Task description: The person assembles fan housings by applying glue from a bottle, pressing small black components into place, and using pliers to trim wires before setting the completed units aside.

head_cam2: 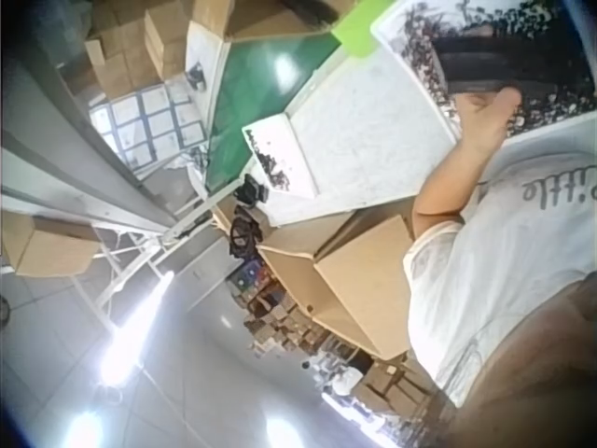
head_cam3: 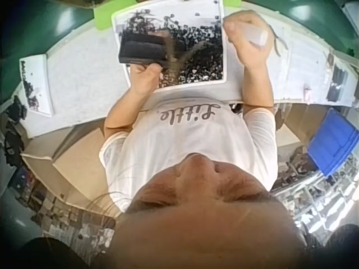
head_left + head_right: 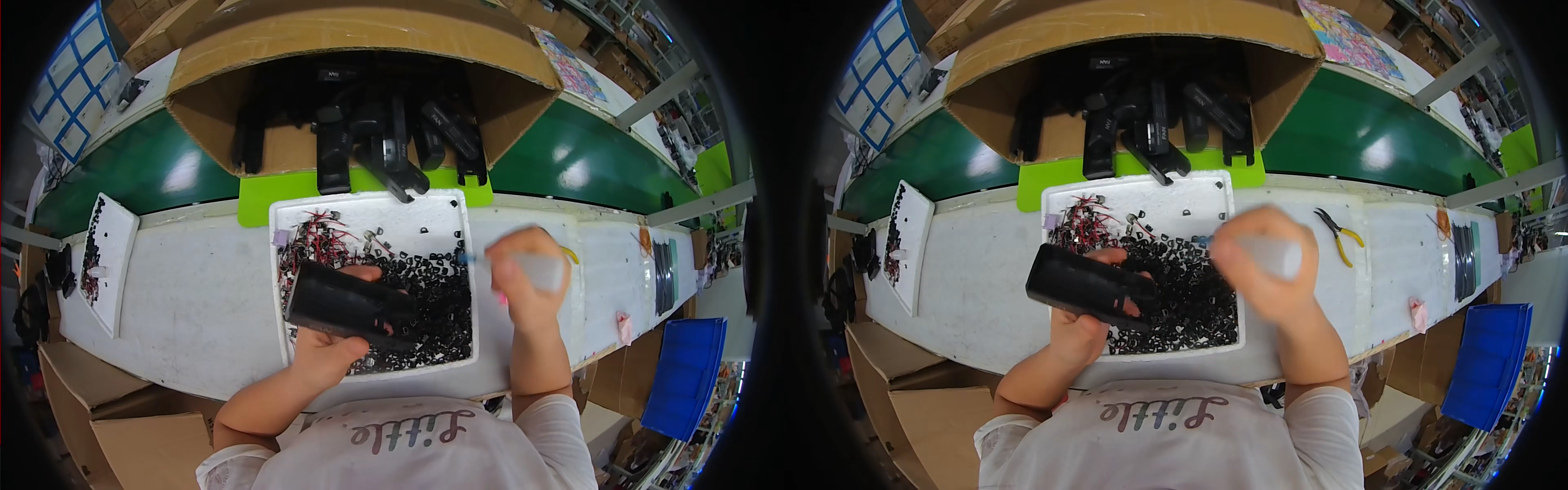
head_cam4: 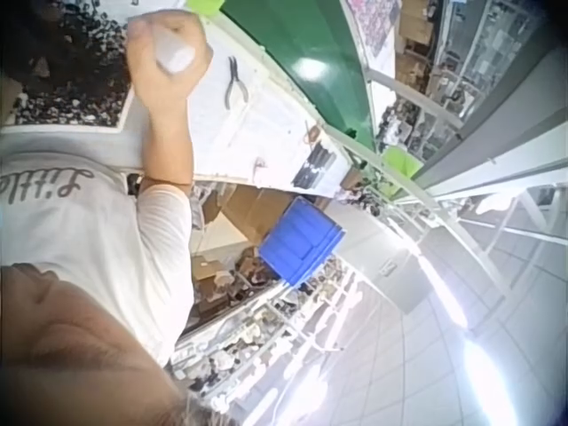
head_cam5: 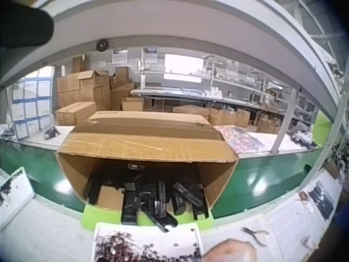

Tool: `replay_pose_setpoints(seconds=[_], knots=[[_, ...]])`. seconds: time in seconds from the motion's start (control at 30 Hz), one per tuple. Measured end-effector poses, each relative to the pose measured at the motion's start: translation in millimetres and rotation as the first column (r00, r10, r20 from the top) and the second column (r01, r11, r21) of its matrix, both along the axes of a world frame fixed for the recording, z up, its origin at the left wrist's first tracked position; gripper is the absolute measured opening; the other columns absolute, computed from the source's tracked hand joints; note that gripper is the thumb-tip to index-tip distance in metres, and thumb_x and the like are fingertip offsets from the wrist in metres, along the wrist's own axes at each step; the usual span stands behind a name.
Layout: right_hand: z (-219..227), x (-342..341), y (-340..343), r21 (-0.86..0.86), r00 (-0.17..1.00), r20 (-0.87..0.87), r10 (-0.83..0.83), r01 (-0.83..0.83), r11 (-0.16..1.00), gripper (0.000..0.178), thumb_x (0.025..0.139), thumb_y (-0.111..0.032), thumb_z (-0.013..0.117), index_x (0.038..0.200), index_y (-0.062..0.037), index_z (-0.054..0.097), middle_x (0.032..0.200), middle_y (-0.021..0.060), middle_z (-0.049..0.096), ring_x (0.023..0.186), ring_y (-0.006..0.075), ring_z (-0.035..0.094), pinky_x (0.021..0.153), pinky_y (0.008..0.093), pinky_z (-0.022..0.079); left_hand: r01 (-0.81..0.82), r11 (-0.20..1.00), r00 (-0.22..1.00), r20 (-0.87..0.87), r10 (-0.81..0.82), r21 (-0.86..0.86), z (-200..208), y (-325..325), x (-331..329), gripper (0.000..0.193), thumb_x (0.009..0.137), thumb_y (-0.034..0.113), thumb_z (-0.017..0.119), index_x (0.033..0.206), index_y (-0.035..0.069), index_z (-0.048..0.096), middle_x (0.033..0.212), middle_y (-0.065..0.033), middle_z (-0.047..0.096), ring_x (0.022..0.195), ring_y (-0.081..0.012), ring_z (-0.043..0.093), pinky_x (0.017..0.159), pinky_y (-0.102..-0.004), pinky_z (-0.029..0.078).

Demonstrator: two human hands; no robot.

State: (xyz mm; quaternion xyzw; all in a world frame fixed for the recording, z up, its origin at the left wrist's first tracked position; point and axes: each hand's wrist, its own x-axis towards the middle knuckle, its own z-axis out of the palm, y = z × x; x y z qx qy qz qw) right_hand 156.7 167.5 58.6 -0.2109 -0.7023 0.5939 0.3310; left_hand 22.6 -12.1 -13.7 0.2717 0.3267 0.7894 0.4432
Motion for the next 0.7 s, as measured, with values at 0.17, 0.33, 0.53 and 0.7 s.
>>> replay_pose_setpoints(seconds=[0.17,0.33,0.53,0.7], knots=[[-53.1,-34.7,38.9,0.515,0.954,0.192,-0.229,0.101,0.851,0.023,0.073,-0.005,0.066,0.093,-0.0060,0.057,0.077,0.0109,0.060,0.068,0.0213,0.059,0.062,0.0282,0.046,-0.260,0.964,0.926,-0.299,0.231,-0.060,-7.7,-1.8,-2.5,0.069,0.073,0.030,0.072,0.125,0.001,0.038,0.118,-0.0129,0.047,0.079,-0.0155,0.057,0.071,-0.0291,0.048],[-81.8,-39.9,53.6,0.706,0.912,0.374,-0.170,-0.162,0.689,0.038,0.063,0.012,0.055,0.097,-0.0046,0.060,0.086,0.0120,0.055,0.078,0.0291,0.055,0.072,0.0361,0.046,-0.113,0.974,0.993,-0.011,0.113,-0.198,19.8,-3.7,-4.2,0.063,0.075,0.007,0.068,0.127,-0.002,0.032,0.112,-0.0133,0.046,0.087,-0.0196,0.055,0.075,-0.0290,0.048],[-59.6,-41.2,34.5,0.801,0.946,0.290,-0.141,-0.160,0.577,0.027,0.064,0.006,0.062,0.088,-0.0051,0.064,0.085,0.0094,0.054,0.077,0.0275,0.053,0.068,0.0356,0.045,-0.154,0.986,0.987,-0.035,0.157,0.069,3.7,0.0,-6.2,0.084,0.076,0.020,0.071,0.138,0.010,0.016,0.130,-0.0183,0.038,0.111,-0.0347,0.050,0.085,-0.0391,0.048],[-54.4,-44.7,14.5,0.817,0.954,0.299,-0.003,-0.255,0.517,0.017,0.063,-0.006,0.070,0.079,-0.0059,0.064,0.084,0.0059,0.054,0.079,0.0248,0.051,0.070,0.0349,0.043,-0.150,0.966,0.987,-0.018,0.158,0.209,6.8,6.9,-8.9,0.068,0.086,0.050,0.048,0.136,0.011,0.022,0.135,-0.0153,0.033,0.116,-0.0382,0.044,0.088,-0.0441,0.045]])
